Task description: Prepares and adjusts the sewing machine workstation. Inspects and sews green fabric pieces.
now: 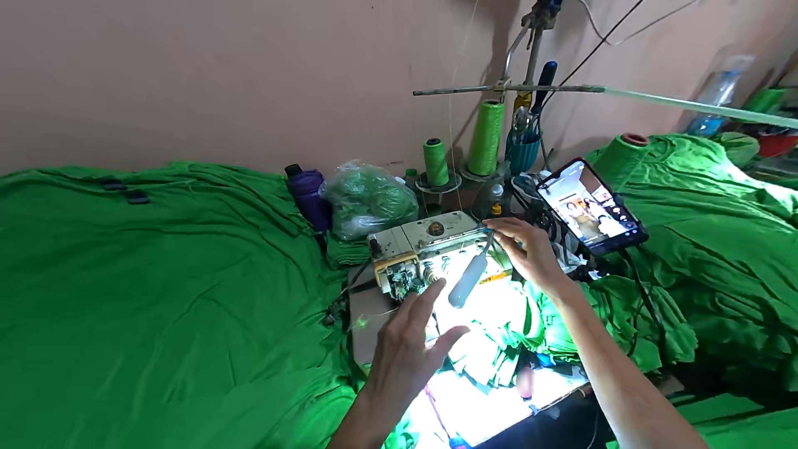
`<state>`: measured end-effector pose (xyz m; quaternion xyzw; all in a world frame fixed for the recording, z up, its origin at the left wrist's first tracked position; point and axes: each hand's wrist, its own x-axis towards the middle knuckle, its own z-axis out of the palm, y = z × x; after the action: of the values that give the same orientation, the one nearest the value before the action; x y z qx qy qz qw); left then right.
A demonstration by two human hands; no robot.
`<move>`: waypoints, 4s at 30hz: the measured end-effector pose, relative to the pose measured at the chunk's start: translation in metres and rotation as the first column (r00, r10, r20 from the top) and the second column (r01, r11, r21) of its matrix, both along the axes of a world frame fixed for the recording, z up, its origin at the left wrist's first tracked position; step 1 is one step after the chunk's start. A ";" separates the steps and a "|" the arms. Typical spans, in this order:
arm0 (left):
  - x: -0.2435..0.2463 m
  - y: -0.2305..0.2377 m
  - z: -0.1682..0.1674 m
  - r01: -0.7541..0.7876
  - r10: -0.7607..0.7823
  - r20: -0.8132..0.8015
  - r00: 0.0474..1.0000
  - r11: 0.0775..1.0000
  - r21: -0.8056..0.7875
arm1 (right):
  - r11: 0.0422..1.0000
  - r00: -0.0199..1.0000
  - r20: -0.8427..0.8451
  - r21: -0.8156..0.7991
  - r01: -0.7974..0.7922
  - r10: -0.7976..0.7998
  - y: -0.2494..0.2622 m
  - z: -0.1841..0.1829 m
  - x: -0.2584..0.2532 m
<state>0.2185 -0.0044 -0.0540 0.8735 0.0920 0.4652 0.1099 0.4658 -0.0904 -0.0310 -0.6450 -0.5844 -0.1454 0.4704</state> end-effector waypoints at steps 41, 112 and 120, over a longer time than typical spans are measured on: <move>0.018 -0.013 0.047 0.058 -0.040 0.060 0.997 0.945 -0.322 | 0.998 0.957 -0.287 0.033 0.052 -0.040 0.002 -0.010 -0.015; 0.034 -0.018 0.086 -0.133 0.119 -0.139 0.983 0.986 -0.097 | 0.993 0.990 -0.121 -0.089 -0.083 0.072 0.021 -0.003 0.016; 0.042 -0.024 0.093 -0.105 0.105 -0.136 0.985 0.994 0.005 | 0.972 0.993 -0.111 -0.229 -0.054 0.029 0.018 0.008 0.019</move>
<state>0.2606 -0.0284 0.0389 0.8969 0.1457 0.4098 0.0798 0.4846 -0.0724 -0.0233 -0.6900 -0.5847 -0.0316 0.4255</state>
